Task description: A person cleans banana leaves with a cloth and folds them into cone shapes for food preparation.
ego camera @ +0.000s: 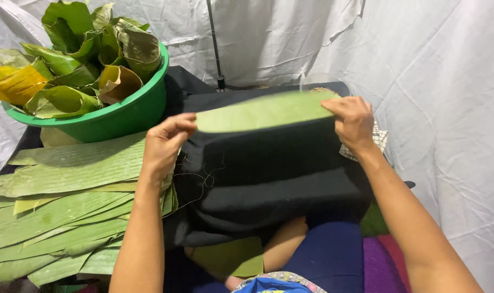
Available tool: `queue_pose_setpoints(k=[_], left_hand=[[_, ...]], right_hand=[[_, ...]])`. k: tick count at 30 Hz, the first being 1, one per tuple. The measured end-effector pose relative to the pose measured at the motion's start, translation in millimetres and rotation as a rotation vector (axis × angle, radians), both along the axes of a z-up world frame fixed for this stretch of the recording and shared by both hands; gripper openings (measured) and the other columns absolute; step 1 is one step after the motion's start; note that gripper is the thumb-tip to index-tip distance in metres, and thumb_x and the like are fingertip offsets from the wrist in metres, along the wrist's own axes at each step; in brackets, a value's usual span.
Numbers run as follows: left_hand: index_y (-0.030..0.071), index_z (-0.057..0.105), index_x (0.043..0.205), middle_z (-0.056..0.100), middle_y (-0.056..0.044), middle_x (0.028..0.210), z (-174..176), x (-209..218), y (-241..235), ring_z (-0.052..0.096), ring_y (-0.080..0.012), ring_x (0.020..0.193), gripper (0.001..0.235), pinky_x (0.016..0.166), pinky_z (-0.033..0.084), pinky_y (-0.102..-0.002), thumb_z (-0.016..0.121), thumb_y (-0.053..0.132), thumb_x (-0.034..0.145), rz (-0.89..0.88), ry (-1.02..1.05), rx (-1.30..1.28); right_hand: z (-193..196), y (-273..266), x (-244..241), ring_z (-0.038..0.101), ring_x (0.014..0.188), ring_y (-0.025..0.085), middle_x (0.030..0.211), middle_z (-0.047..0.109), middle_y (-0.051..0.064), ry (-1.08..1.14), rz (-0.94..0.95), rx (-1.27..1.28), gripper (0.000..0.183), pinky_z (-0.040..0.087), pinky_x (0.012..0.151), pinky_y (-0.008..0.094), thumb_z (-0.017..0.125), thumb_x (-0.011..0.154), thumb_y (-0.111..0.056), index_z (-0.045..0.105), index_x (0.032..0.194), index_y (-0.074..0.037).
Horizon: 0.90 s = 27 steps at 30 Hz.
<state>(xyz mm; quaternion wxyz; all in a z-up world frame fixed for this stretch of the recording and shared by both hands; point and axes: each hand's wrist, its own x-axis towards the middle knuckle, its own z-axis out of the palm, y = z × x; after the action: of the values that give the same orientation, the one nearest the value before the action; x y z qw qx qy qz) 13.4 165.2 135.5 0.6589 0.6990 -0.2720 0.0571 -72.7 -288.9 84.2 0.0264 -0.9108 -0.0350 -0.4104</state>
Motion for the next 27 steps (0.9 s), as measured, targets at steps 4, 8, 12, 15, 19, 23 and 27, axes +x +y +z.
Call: queue_pose_setpoints(k=[4,8,12,15,19,23,27], left_hand=[[0.006,0.079,0.095,0.074,-0.02,0.117,-36,-4,13,0.067,-0.0333,0.115,0.03,0.098,0.053,-0.047,0.061,-0.016,0.083,-0.01,0.086,0.303],[0.024,0.08,0.082,0.078,-0.004,0.101,-85,9,10,0.071,-0.0346,0.101,0.025,0.091,0.056,-0.047,0.064,0.006,0.085,0.099,-0.149,1.045],[0.028,0.08,0.077,0.072,0.004,0.092,-85,2,-26,0.067,-0.0202,0.103,0.019,0.085,0.054,-0.037,0.066,0.017,0.083,0.308,-0.606,1.218],[0.027,0.057,0.141,0.046,-0.014,0.156,-121,15,-76,0.042,-0.0328,0.146,0.043,0.112,0.038,-0.055,0.05,0.034,0.099,0.159,-0.316,1.295],[0.025,0.025,0.161,0.014,-0.015,0.17,-109,-3,-95,0.01,-0.0319,0.158,0.062,0.122,0.013,-0.061,0.026,0.054,0.107,0.045,-0.036,1.368],[0.029,0.016,0.165,0.003,-0.012,0.173,-98,-15,-88,-0.001,-0.0313,0.159,0.069,0.124,0.001,-0.061,0.018,0.064,0.104,0.043,0.088,1.312],[0.033,0.016,0.164,0.003,-0.009,0.173,-113,-11,-88,0.0,-0.0288,0.159,0.07,0.124,0.003,-0.06,0.017,0.066,0.103,0.084,0.063,1.317]], right_hand=[[-52,-9,-22,0.064,0.113,0.02,0.119,0.072,-0.009,0.043,0.085,-0.16,0.046,0.046,0.093,0.039,0.062,0.088,-0.007,0.074,0.12,-0.038],[-96,-5,-44,0.061,0.124,0.023,0.125,0.072,-0.004,0.354,0.064,-0.114,0.052,0.043,0.103,0.047,0.055,0.082,-0.007,0.072,0.121,-0.036],[-84,1,-35,0.055,0.135,0.026,0.135,0.067,-0.001,0.549,0.06,0.021,0.063,0.041,0.109,0.051,0.052,0.071,-0.017,0.07,0.127,-0.037],[-70,34,-12,0.05,0.139,0.031,0.147,0.057,0.003,0.597,0.038,0.038,0.049,0.04,0.109,0.053,0.052,0.097,-0.038,0.055,0.146,-0.041],[-95,53,7,0.033,0.149,0.036,0.163,0.036,0.005,0.734,-0.03,0.061,0.054,0.026,0.115,0.064,0.038,0.104,-0.058,0.034,0.157,-0.045],[-96,57,3,0.021,0.154,0.036,0.167,0.028,0.009,0.854,-0.104,0.034,0.062,0.018,0.117,0.064,0.025,0.105,-0.065,0.024,0.161,-0.041],[-95,59,3,0.02,0.154,0.035,0.167,0.026,0.009,0.886,-0.119,0.05,0.061,0.017,0.118,0.064,0.025,0.106,-0.064,0.022,0.162,-0.04]])
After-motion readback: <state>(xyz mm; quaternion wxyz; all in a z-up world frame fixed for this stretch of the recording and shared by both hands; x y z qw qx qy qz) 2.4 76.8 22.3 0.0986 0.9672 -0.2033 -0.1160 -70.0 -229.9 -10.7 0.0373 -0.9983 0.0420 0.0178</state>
